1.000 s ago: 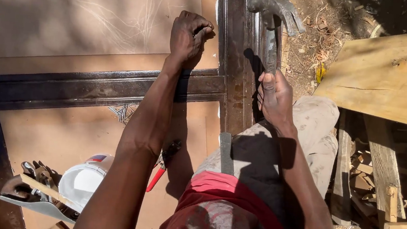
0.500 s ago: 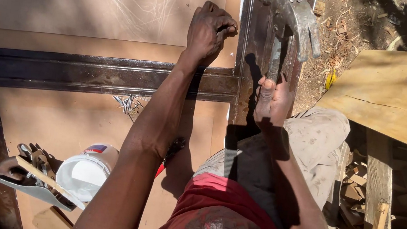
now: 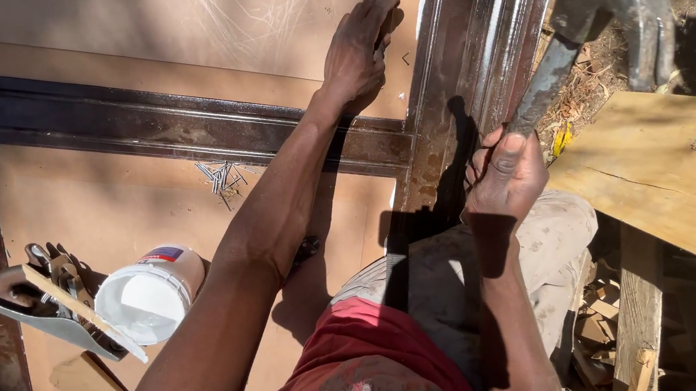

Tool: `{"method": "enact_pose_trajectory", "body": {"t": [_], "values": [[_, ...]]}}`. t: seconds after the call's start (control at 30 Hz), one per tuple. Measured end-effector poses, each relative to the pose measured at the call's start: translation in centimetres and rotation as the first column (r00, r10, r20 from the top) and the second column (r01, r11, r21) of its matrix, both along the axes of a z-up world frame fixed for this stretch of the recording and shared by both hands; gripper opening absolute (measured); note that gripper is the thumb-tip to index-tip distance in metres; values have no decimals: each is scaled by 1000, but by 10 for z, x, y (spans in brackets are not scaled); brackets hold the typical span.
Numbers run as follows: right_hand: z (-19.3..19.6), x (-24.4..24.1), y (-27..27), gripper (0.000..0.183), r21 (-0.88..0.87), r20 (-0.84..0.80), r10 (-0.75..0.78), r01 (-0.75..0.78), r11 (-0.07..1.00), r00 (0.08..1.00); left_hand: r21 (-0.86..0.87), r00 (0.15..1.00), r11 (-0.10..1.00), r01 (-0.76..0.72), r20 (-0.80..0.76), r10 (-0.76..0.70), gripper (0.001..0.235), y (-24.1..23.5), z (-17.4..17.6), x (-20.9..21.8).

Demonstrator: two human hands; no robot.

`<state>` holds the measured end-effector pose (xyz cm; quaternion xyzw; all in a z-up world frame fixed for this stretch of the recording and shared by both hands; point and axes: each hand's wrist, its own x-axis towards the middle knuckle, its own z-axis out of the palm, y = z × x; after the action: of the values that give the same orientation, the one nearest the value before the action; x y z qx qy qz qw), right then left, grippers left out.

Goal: The person hammers nails into a wooden frame using a hammer and pliers. They repeatedly pick up nails, position them, and strike them into the wood, occasionally using pliers to adjust the nails.

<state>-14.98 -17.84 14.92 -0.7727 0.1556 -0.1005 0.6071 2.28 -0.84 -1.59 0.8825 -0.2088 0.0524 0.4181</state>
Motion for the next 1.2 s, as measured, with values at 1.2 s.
{"method": "enact_pose_trajectory", "body": {"t": [1.2], "values": [[-119,-30,3,49,-40,-350,80,-100,994,933,-123,997,991,-57,54,64,81,-5,-11,2]]}}
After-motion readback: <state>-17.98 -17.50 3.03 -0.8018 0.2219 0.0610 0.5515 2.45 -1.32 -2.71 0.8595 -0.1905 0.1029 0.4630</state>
